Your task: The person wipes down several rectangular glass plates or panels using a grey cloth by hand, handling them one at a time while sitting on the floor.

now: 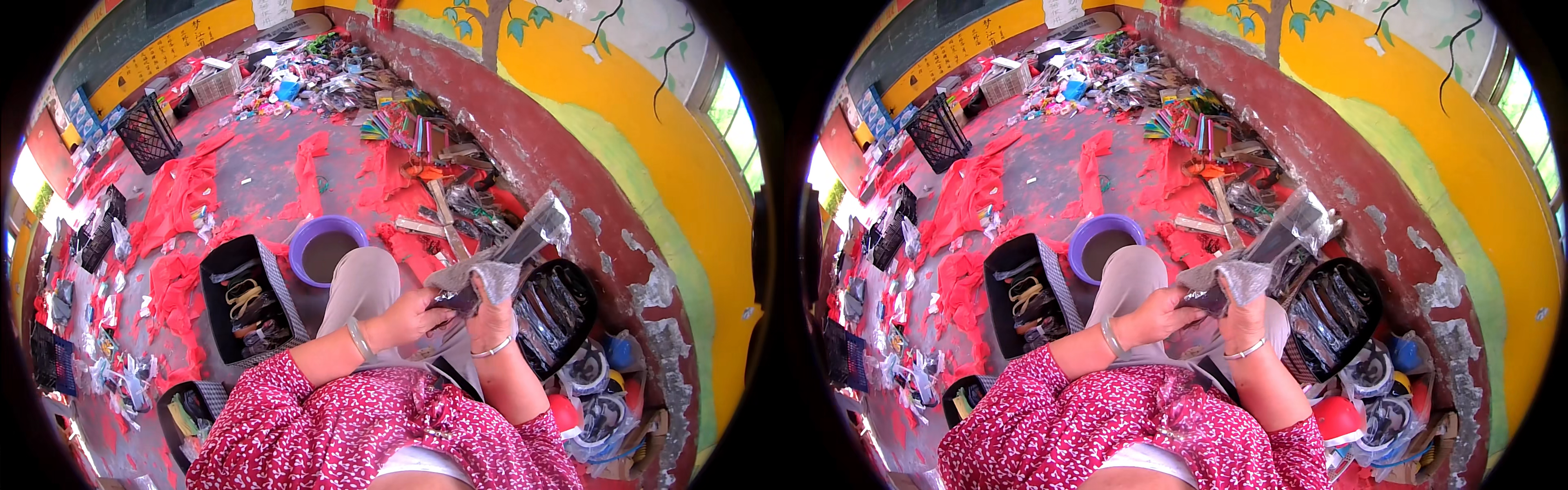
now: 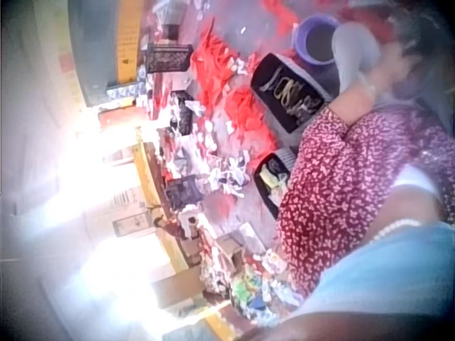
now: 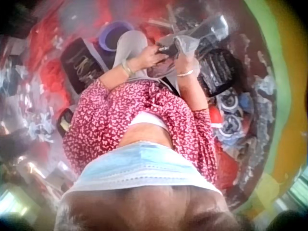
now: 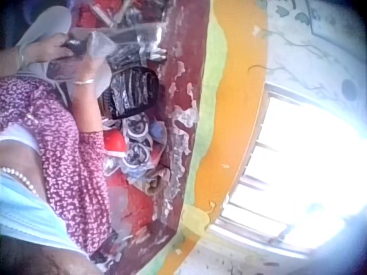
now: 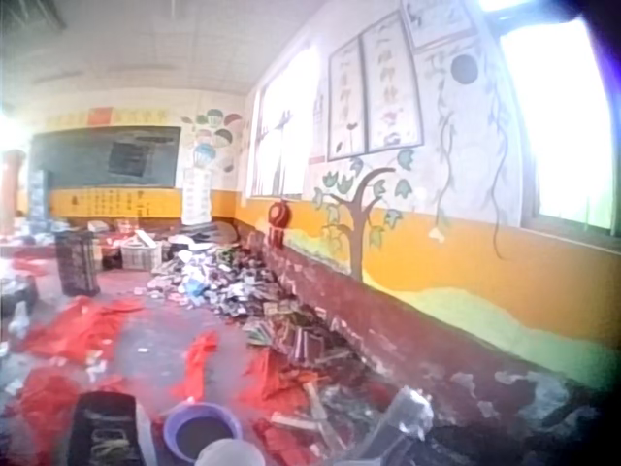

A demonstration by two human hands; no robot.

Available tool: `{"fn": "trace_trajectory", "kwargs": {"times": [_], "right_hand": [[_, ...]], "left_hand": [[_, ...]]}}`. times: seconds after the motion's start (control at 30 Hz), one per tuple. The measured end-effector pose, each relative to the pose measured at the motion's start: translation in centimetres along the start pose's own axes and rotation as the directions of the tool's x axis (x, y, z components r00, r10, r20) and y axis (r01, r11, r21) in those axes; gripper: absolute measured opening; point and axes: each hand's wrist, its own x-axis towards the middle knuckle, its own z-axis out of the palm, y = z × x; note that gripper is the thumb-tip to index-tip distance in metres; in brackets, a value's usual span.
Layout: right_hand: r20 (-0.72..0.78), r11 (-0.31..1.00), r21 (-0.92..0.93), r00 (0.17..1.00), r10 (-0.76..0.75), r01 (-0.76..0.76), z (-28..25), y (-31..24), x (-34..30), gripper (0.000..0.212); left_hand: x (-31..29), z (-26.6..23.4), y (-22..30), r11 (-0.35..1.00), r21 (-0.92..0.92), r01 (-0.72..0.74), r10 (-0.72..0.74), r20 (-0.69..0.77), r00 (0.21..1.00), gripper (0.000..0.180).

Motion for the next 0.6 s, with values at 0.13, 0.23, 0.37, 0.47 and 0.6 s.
{"fn": "trace_trajectory", "kwargs": {"times": [0.13,0.23,0.37,0.47,0.6], "right_hand": [[0.081,0.986,-0.087,0.985,0.15,-0.143,-0.2,0.7,-0.6,0.023],[0.134,0.963,-0.136,0.959,0.249,-0.231,-0.1,1.4,-1.0,0.028],[0.181,0.976,-0.122,0.963,0.201,-0.181,-0.4,2.2,-0.6,0.033],[0.165,0.99,-0.132,0.984,0.068,-0.047,-0.7,1.8,0.4,0.031],[0.08,0.996,-0.056,0.994,0.07,-0.065,-3.5,-1.0,2.1,0.036]], "left_hand": [[0.1,-0.1,1.4,0.99,-0.076,0.117,-0.117,0.004,0.993,0.016],[0.2,-0.5,0.5,0.997,-0.047,0.065,-0.068,-0.069,0.995,0.016],[0.6,-1.1,1.5,0.997,0.036,0.063,-0.061,-0.04,0.997,0.026],[0.9,-1.5,1.5,0.964,0.165,-0.207,0.198,0.07,0.978,0.036],[1.4,-5.0,3.0,0.964,0.219,0.154,-0.154,-0.018,0.988,0.043]]}}
